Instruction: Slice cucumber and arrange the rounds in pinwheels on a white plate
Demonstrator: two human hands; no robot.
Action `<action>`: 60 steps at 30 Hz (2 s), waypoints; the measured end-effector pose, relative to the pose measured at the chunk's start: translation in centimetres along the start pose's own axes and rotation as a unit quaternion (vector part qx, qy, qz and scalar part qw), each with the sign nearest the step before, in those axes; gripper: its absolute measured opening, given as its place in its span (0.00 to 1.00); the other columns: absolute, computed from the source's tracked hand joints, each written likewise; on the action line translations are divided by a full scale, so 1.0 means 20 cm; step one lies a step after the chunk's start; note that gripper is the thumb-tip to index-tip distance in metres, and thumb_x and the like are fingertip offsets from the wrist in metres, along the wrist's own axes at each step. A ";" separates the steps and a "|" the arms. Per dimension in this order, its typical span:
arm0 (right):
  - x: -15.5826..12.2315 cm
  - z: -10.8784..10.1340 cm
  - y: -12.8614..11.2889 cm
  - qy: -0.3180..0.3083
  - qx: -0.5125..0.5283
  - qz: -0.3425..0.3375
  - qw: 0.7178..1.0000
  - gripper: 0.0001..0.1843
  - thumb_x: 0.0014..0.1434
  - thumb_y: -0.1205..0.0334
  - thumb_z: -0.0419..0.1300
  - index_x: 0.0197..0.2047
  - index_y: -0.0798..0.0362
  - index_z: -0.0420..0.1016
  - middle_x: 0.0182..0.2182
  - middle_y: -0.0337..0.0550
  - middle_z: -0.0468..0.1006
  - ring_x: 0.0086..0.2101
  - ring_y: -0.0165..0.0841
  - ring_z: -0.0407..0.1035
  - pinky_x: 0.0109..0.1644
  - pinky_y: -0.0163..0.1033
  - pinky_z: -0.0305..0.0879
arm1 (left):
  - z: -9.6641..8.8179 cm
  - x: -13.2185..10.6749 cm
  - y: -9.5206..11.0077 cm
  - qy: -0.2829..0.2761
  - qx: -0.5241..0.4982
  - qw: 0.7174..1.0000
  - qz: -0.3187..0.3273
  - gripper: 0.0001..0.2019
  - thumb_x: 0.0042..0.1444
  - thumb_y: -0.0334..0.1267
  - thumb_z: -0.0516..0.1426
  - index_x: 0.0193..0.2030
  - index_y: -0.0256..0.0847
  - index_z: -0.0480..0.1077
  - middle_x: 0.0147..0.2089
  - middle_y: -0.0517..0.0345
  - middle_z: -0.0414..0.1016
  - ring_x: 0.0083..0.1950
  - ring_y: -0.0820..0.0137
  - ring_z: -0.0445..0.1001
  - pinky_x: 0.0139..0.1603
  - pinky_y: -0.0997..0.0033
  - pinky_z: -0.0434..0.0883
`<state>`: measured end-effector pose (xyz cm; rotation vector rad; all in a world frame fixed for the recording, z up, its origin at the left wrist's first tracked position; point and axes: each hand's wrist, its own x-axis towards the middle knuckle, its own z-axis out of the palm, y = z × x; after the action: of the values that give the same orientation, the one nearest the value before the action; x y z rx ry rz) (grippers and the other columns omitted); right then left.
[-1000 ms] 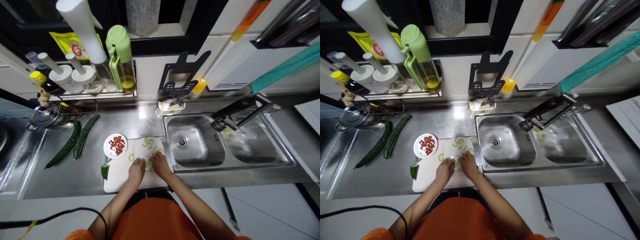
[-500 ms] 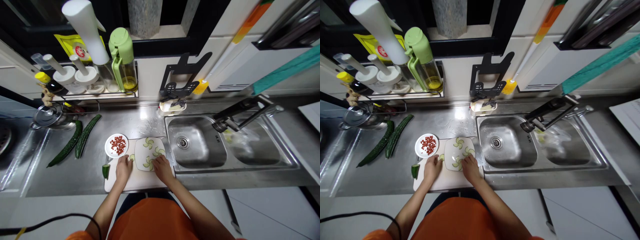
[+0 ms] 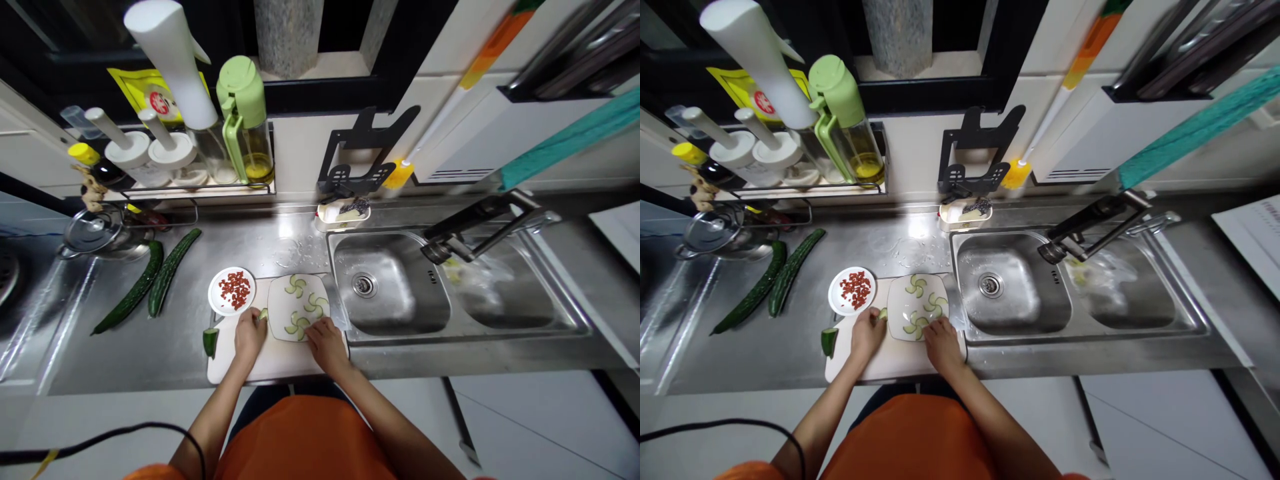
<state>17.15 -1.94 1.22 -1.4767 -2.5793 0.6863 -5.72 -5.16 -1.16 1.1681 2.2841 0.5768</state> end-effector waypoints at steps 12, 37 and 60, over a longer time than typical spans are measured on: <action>0.00 0.00 -0.01 0.019 0.022 -0.009 1.000 0.08 0.59 0.67 0.56 0.38 0.48 0.76 0.36 0.42 0.75 0.44 0.38 0.61 0.39 0.40 0.56 | -0.03 0.00 -0.04 -0.005 -0.105 0.994 -0.030 0.09 0.52 0.45 0.55 0.31 0.42 0.70 0.27 0.61 0.73 0.30 0.71 0.69 0.36 0.73 0.62; 0.18 -0.13 -0.19 0.005 0.365 0.059 0.929 0.04 0.55 0.63 0.59 0.30 0.51 0.75 0.28 0.37 0.75 0.33 0.31 0.68 0.40 0.37 0.60 | -0.13 -0.14 0.19 -0.308 -0.496 0.782 -0.220 0.19 0.41 0.46 0.67 0.38 0.38 0.73 0.30 0.58 0.73 0.30 0.77 0.70 0.30 0.79 0.62; 0.22 -0.24 -0.17 0.042 0.303 0.007 0.952 0.05 0.56 0.64 0.60 0.33 0.50 0.78 0.29 0.39 0.79 0.34 0.33 0.70 0.43 0.38 0.62 | -0.15 -0.03 0.17 -0.268 -0.529 0.762 -0.261 0.20 0.32 0.37 0.71 0.35 0.35 0.74 0.26 0.58 0.73 0.28 0.77 0.70 0.32 0.77 0.64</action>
<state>13.62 1.97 6.35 -1.2742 -2.0163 1.2423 -5.15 -4.25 3.37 0.0683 1.2749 0.9457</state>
